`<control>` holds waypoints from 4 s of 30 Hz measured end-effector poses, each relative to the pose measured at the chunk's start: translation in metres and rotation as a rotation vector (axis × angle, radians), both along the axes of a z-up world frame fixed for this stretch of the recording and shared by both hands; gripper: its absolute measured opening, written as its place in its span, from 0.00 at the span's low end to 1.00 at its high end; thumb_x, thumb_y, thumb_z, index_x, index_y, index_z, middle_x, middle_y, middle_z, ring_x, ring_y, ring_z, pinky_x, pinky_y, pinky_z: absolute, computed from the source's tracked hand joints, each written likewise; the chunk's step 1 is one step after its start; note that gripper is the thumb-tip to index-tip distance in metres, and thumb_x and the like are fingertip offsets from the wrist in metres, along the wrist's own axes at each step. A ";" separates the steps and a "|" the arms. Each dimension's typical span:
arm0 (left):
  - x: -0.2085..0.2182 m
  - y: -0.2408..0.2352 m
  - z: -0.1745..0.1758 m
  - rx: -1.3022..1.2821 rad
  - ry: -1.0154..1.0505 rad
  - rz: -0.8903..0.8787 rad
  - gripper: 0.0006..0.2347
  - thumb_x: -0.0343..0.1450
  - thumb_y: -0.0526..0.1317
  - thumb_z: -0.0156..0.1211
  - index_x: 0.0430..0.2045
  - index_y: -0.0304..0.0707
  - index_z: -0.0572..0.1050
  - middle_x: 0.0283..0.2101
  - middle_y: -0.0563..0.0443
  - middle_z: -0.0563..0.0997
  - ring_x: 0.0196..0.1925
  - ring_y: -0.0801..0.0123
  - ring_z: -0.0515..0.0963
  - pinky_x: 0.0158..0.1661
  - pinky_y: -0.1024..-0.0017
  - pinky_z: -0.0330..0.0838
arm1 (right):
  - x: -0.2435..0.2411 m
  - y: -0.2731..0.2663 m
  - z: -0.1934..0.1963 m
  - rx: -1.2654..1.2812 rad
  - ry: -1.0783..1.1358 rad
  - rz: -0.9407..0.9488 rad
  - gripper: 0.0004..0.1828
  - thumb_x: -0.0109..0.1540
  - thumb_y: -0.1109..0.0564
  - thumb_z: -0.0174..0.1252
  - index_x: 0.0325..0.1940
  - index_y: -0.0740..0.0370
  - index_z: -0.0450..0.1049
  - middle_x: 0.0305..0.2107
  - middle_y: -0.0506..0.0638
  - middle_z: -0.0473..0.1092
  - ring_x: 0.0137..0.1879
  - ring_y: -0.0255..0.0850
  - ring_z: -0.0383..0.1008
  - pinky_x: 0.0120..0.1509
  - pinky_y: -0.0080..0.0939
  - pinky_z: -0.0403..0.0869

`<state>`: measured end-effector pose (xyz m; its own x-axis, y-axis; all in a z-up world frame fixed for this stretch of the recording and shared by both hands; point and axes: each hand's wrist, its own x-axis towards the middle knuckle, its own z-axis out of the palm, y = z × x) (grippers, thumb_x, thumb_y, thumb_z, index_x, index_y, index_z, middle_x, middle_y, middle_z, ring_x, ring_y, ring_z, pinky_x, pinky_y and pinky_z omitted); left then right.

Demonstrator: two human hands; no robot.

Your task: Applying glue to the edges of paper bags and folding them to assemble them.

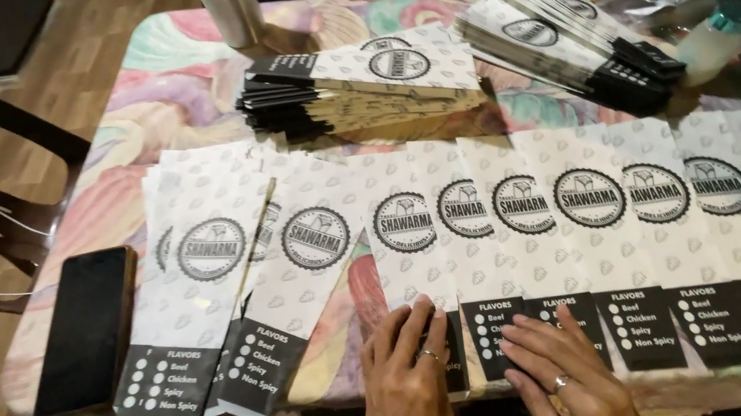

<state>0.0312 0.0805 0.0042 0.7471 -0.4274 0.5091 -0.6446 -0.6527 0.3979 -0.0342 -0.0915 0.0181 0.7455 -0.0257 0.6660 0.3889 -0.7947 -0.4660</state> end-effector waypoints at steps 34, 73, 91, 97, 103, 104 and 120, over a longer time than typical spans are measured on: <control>-0.003 0.029 0.009 -0.440 -0.060 -0.245 0.03 0.72 0.31 0.61 0.33 0.28 0.78 0.43 0.39 0.84 0.51 0.49 0.84 0.51 0.57 0.77 | 0.024 0.026 0.014 0.008 -0.008 0.271 0.04 0.56 0.67 0.67 0.34 0.68 0.78 0.35 0.56 0.78 0.47 0.47 0.81 0.75 0.70 0.63; 0.012 0.062 0.000 -0.018 0.051 -0.001 0.22 0.67 0.24 0.57 0.59 0.28 0.71 0.63 0.37 0.76 0.65 0.47 0.70 0.63 0.48 0.63 | 0.013 0.025 -0.014 -0.147 0.023 0.268 0.22 0.60 0.73 0.54 0.58 0.68 0.73 0.48 0.61 0.70 0.59 0.57 0.74 0.75 0.70 0.67; 0.014 0.112 0.017 -0.361 -0.039 -0.320 0.07 0.71 0.32 0.66 0.40 0.33 0.76 0.50 0.42 0.83 0.56 0.49 0.82 0.55 0.58 0.75 | 0.038 0.078 0.010 -0.089 -0.027 0.416 0.09 0.61 0.63 0.64 0.40 0.73 0.74 0.42 0.63 0.75 0.55 0.59 0.78 0.70 0.72 0.69; 0.010 0.109 0.015 -0.399 -0.016 -0.291 0.07 0.72 0.31 0.64 0.42 0.35 0.76 0.50 0.41 0.83 0.57 0.49 0.83 0.55 0.56 0.78 | 0.042 0.081 0.009 -0.088 -0.048 0.418 0.06 0.60 0.66 0.63 0.40 0.71 0.76 0.41 0.60 0.76 0.53 0.55 0.79 0.71 0.70 0.69; 0.004 0.095 0.021 -0.443 0.043 -0.116 0.05 0.68 0.31 0.68 0.32 0.35 0.77 0.43 0.46 0.85 0.52 0.58 0.84 0.55 0.62 0.70 | 0.042 0.090 0.012 0.048 0.020 0.255 0.04 0.55 0.66 0.67 0.30 0.67 0.77 0.33 0.55 0.76 0.46 0.47 0.79 0.72 0.66 0.69; 0.004 0.095 0.021 -0.458 0.074 -0.088 0.04 0.68 0.30 0.66 0.32 0.36 0.79 0.43 0.49 0.86 0.52 0.60 0.83 0.55 0.63 0.69 | 0.042 0.089 0.011 0.090 0.069 0.245 0.04 0.54 0.66 0.67 0.30 0.67 0.78 0.32 0.55 0.77 0.46 0.46 0.80 0.73 0.65 0.68; 0.016 0.151 0.008 0.087 -0.194 0.550 0.18 0.71 0.38 0.64 0.57 0.37 0.75 0.66 0.38 0.73 0.69 0.48 0.70 0.66 0.49 0.58 | 0.038 0.077 -0.006 0.012 0.097 0.335 0.18 0.55 0.69 0.64 0.50 0.63 0.78 0.44 0.53 0.74 0.56 0.48 0.76 0.80 0.69 0.59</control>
<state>0.0472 0.2314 0.0127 0.7673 -0.0496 0.6393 -0.2576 -0.9369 0.2365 0.0039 -0.0141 0.0125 0.7734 0.2240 0.5931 0.5810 -0.6248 -0.5216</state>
